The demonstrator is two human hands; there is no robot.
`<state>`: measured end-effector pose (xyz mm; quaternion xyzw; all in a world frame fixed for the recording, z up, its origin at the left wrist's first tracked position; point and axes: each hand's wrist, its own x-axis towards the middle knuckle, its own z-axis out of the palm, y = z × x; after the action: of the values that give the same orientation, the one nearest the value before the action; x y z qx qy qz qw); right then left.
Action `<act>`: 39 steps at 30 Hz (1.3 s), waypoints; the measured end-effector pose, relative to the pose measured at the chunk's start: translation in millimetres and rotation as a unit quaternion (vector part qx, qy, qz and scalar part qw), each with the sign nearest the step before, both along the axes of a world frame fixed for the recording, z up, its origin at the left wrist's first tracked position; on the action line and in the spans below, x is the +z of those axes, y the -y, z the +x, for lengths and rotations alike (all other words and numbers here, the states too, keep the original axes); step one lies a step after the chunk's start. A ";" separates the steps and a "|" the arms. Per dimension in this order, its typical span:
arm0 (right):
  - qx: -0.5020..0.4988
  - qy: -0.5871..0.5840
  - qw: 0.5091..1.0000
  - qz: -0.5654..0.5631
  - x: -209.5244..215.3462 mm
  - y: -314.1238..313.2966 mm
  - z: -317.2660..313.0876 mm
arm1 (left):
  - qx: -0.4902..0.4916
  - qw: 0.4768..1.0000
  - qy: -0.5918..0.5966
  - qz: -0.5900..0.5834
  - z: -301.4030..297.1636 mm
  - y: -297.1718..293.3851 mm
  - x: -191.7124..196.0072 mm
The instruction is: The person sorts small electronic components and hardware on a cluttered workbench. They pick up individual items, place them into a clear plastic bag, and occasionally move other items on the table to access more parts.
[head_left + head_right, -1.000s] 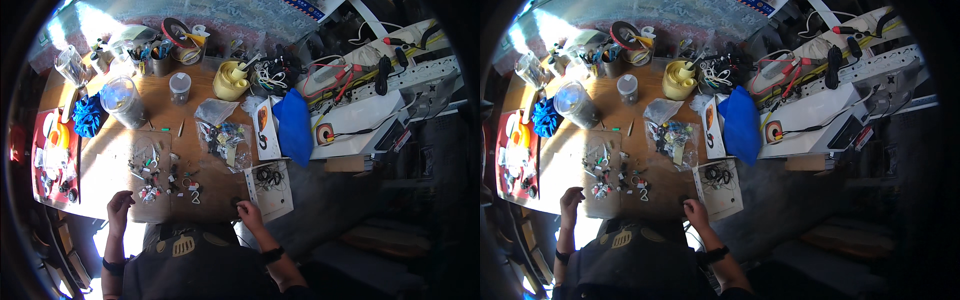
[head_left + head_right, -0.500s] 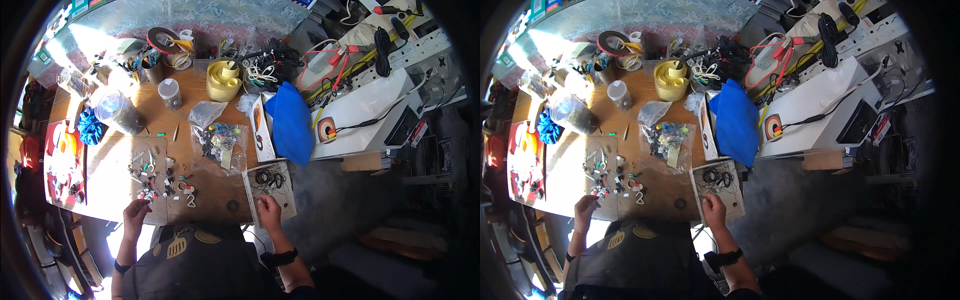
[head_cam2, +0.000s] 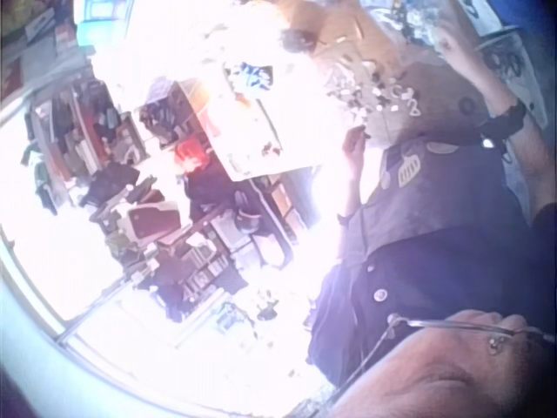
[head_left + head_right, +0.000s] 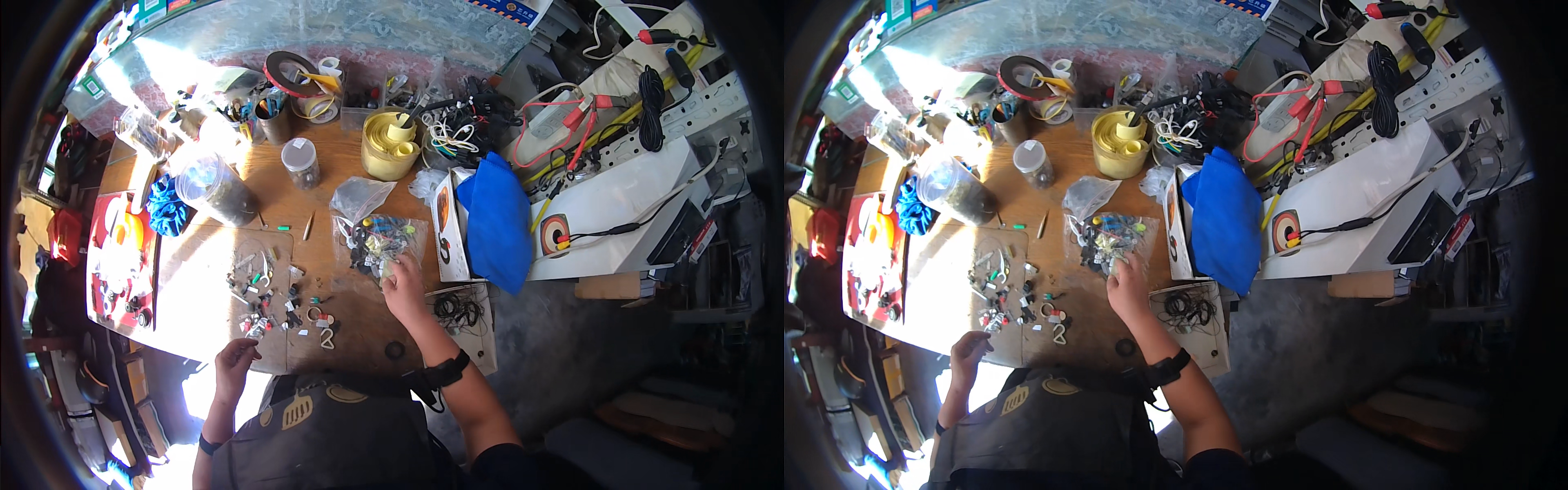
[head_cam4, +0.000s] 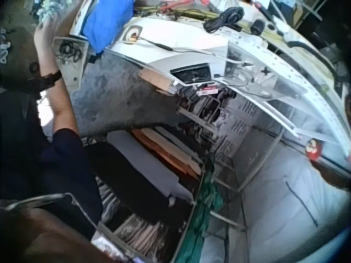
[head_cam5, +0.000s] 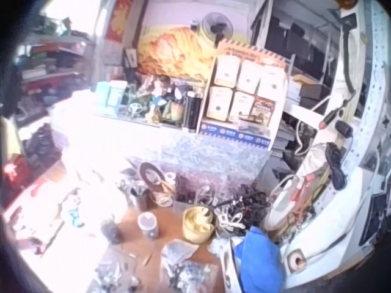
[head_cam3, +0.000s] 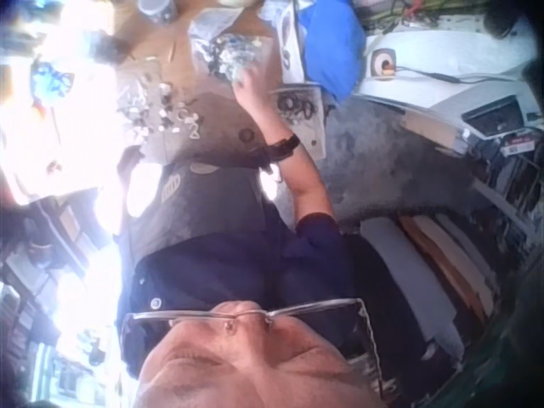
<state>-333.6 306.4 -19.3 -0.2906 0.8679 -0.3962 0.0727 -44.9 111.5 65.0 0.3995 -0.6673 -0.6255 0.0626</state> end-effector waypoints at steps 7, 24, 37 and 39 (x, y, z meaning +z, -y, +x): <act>-0.005 0.029 0.988 0.149 -16.1 18.0 -15.6 | 0.002 1.000 0.019 0.005 -0.1 3.2 -1.2; 0.008 0.151 0.980 -0.129 32.7 51.7 -42.3 | -0.002 1.000 0.014 -0.006 1.4 6.5 -28.3; 0.007 0.480 0.808 -0.343 112.1 123.0 -124.5 | 0.072 0.994 -0.049 0.067 4.7 23.7 -32.5; 0.029 0.573 0.730 -0.371 140.2 121.0 -125.3 | 0.087 0.983 -0.077 0.142 2.1 32.6 -31.7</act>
<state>-458.9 185.4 120.9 -0.0368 0.4367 -0.7756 0.4543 -42.8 78.9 33.3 0.4115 -0.5272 -0.7352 0.1105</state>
